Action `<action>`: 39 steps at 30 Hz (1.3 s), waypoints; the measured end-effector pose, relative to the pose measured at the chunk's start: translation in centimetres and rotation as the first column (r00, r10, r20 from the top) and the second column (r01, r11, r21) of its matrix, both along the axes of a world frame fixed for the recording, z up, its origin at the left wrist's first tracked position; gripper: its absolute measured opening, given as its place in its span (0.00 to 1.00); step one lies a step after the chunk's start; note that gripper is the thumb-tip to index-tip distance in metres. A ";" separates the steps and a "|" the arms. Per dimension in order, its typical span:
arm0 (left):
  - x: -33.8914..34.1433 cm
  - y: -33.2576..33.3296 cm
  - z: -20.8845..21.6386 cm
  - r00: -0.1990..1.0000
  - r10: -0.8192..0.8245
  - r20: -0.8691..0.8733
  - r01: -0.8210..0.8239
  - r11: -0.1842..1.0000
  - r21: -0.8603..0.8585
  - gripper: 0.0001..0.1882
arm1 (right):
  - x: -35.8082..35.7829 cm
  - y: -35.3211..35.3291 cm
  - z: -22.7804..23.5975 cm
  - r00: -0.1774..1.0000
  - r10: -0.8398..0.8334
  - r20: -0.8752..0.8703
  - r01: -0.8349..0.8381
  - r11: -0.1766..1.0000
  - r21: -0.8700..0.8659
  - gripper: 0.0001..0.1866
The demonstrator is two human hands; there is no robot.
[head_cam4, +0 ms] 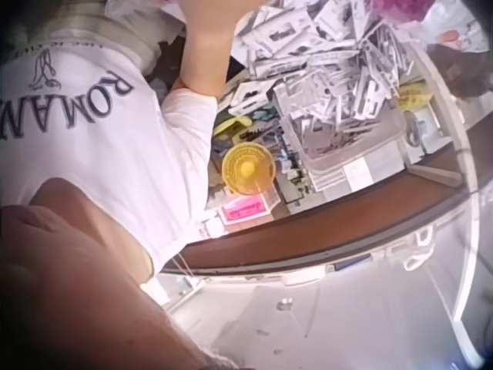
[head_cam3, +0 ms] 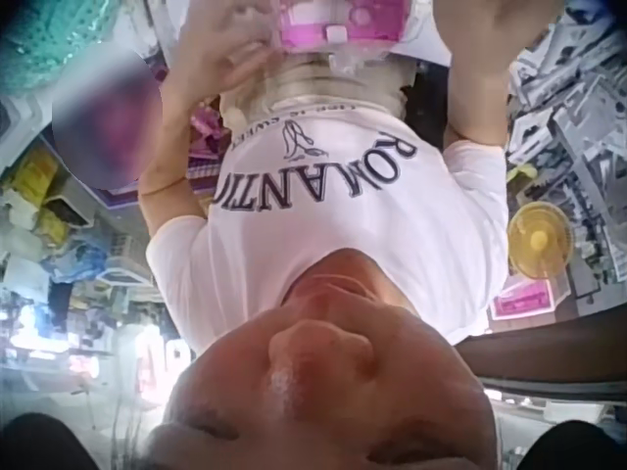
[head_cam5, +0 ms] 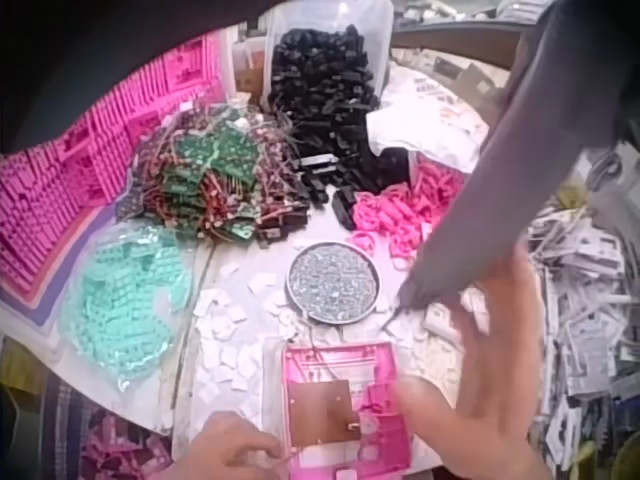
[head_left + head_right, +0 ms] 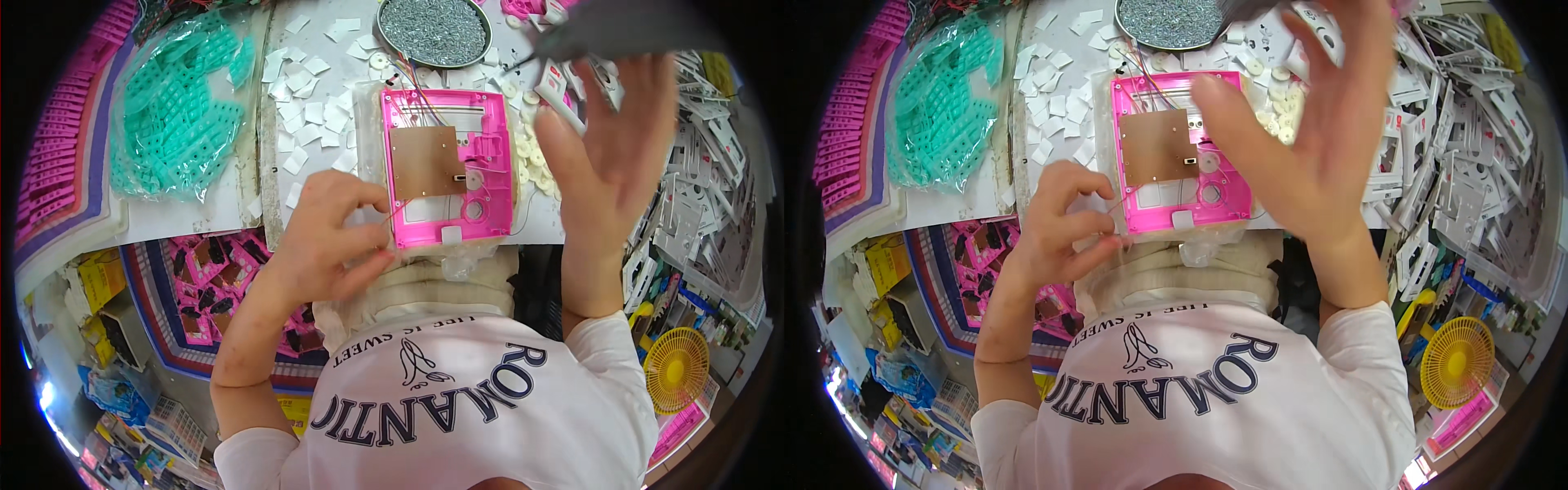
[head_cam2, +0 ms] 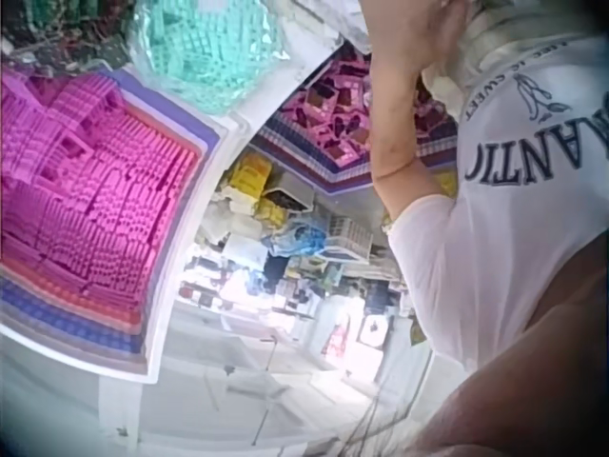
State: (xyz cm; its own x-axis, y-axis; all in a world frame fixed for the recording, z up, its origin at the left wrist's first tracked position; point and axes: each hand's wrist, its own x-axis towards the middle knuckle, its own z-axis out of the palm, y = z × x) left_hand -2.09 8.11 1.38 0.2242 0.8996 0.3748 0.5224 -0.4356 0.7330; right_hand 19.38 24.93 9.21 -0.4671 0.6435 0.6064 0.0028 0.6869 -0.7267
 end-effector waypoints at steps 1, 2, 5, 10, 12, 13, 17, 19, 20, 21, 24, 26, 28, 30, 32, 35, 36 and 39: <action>-0.2 -0.3 0.0 0.999 -0.012 0.030 0.013 0.999 -0.034 0.10 | 1.0 -0.3 -0.6 0.995 -0.094 0.043 0.088 0.988 0.125 0.35; -0.3 -0.6 0.1 0.998 -0.025 0.062 0.030 0.997 -0.069 0.11 | 2.0 -1.3 -0.9 0.994 -0.086 0.062 0.078 0.990 0.119 0.29; -0.7 -1.4 -0.2 0.999 -0.015 0.048 0.020 0.994 -0.111 0.12 | 3.5 -3.0 -1.9 0.872 0.303 0.384 -0.276 0.953 -0.124 0.21; -0.5 -1.6 0.5 0.995 -0.053 -0.089 0.044 0.995 -0.094 0.13 | 4.7 -4.2 -2.8 0.630 0.625 0.461 -0.462 0.779 -0.424 0.13; -0.9 -1.8 0.6 0.988 -0.052 -0.147 0.035 0.993 -0.115 0.13 | 6.4 -2.5 -1.1 0.585 0.704 0.404 -0.438 0.693 -0.573 0.13; -1.2 -1.8 0.5 0.987 -0.038 -0.155 0.018 0.992 -0.124 0.13 | 8.1 -1.6 -0.7 0.525 0.722 0.452 -0.414 0.680 -0.606 0.13; -2.6 -3.0 0.0 0.988 0.020 -0.155 -0.053 0.976 -0.212 0.17 | 13.3 -0.1 0.9 0.201 0.594 0.779 -0.211 0.803 -0.558 0.10; -2.4 -3.5 0.0 0.990 0.073 -0.124 -0.101 0.966 -0.237 0.21 | 14.3 -0.9 1.1 0.426 0.543 0.723 -0.221 0.838 -0.499 0.09; -2.0 -3.7 0.0 0.989 0.113 -0.100 -0.133 0.965 -0.227 0.22 | 14.6 -1.2 1.0 0.530 0.508 0.679 -0.219 0.855 -0.469 0.09; -1.6 -3.8 0.0 0.985 0.153 -0.076 -0.166 0.962 -0.218 0.24 | 13.8 -1.4 0.6 0.580 0.447 0.681 -0.276 0.894 -0.353 0.09; 0.5 -3.3 -0.5 0.962 0.271 0.029 -0.269 0.961 -0.070 0.27 | 7.6 -3.1 -1.3 0.670 0.334 0.663 -0.398 0.916 -0.060 0.11; 1.9 -2.6 0.2 0.972 0.235 0.031 -0.232 0.970 -0.076 0.28 | 4.7 -2.9 -2.8 0.621 0.359 0.696 -0.506 0.862 0.007 0.10; 2.8 -2.3 0.9 0.969 0.239 0.067 -0.231 0.966 -0.113 0.24 | 3.3 -2.0 -4.1 0.573 0.372 0.731 -0.602 0.795 0.068 0.09; 3.3 -1.8 1.2 0.963 0.261 0.064 -0.253 0.961 -0.107 0.20 | 2.8 -1.4 -4.6 0.569 0.428 0.703 -0.628 0.778 0.034 0.09; 4.0 -1.2 1.3 0.954 0.290 0.076 -0.277 0.949 -0.148 0.16 | 2.4 -1.4 -5.2 0.600 0.446 0.664 -0.607 0.795 0.015 0.08; 4.5 -0.1 1.5 0.946 0.307 0.103 -0.268 0.921 -0.283 0.09 | 1.9 -2.2 -6.1 0.711 0.372 0.597 -0.484 0.875 0.030 0.07; 4.3 0.4 1.5 0.948 0.297 0.113 -0.247 0.912 -0.327 0.08 | 1.6 -2.3 -6.2 0.744 0.326 0.583 -0.437 0.898 0.056 0.06; 3.5 1.1 1.2 0.944 0.282 0.172 -0.178 0.873 -0.454 0.06 | 1.1 -2.5 -6.2 0.809 0.273 0.521 -0.332 0.943 0.021 0.06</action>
State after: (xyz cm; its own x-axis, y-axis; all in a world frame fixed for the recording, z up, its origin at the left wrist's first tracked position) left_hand 1.36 9.21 2.59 -0.0529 0.9977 -0.0416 0.3666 0.0582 0.9286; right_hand 20.45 22.38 3.04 -0.8857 0.3641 0.2880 0.1268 0.7865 -0.6044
